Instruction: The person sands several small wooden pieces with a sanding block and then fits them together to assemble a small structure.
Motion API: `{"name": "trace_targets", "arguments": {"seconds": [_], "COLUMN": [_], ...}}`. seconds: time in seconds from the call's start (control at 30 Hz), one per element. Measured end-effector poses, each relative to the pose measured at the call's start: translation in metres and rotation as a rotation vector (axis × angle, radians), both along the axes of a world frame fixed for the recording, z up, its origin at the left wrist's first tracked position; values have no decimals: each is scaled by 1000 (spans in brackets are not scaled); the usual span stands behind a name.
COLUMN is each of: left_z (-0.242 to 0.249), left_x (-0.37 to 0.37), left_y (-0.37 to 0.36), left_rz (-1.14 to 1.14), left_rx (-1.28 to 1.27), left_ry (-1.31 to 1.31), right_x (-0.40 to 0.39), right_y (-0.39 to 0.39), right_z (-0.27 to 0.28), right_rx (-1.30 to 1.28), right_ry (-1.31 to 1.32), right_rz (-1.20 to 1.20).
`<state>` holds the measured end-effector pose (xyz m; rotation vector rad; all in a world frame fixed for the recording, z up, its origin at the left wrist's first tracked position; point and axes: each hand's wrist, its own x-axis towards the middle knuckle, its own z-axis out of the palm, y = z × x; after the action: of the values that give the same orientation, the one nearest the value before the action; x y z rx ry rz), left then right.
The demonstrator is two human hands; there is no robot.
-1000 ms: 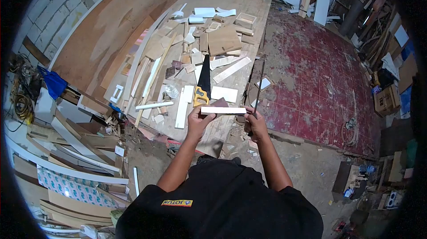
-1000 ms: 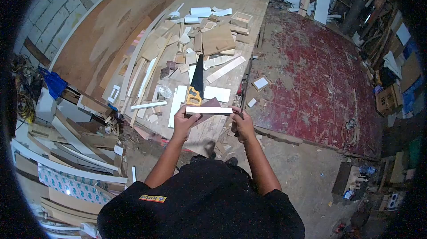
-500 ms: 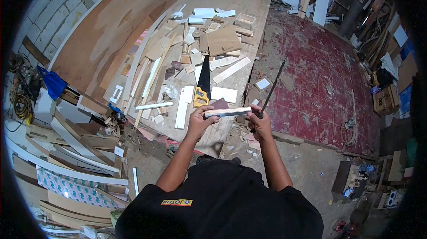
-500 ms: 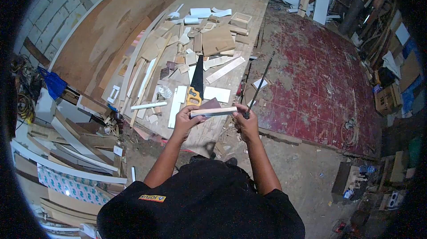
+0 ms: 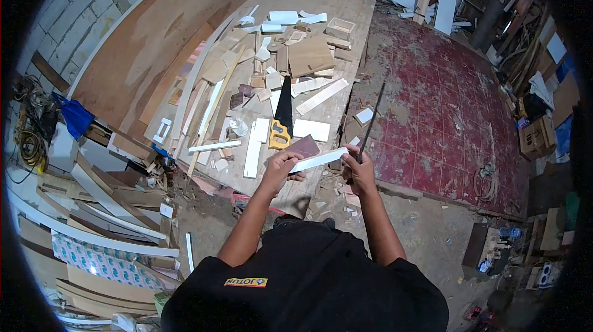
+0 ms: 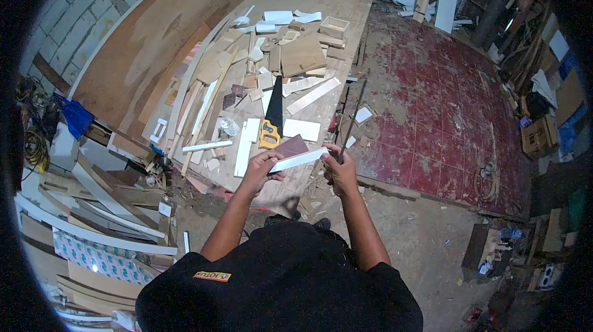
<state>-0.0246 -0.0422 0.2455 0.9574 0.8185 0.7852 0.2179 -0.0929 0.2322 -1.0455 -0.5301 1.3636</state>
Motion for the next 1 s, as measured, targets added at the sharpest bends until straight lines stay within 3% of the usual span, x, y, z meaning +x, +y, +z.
{"name": "trace_targets", "arguments": {"seconds": [0.23, 0.33, 0.8, 1.0], "left_z": [11, 18, 27, 27], "left_x": [10, 6, 14, 21], "left_y": [-9, -9, -17, -18], "left_rz": [-49, -36, -183, -188], "left_rx": [47, -97, 165, 117], "left_ry": [42, 15, 181, 117], "right_x": [0, 1, 0, 3], "right_y": [7, 5, -6, -13], "right_z": [3, 6, 18, 21], "right_rx": [-68, -50, -12, -26], "right_ry": [1, 0, 28, -13], "right_rz": [-64, -38, -94, -150]}}
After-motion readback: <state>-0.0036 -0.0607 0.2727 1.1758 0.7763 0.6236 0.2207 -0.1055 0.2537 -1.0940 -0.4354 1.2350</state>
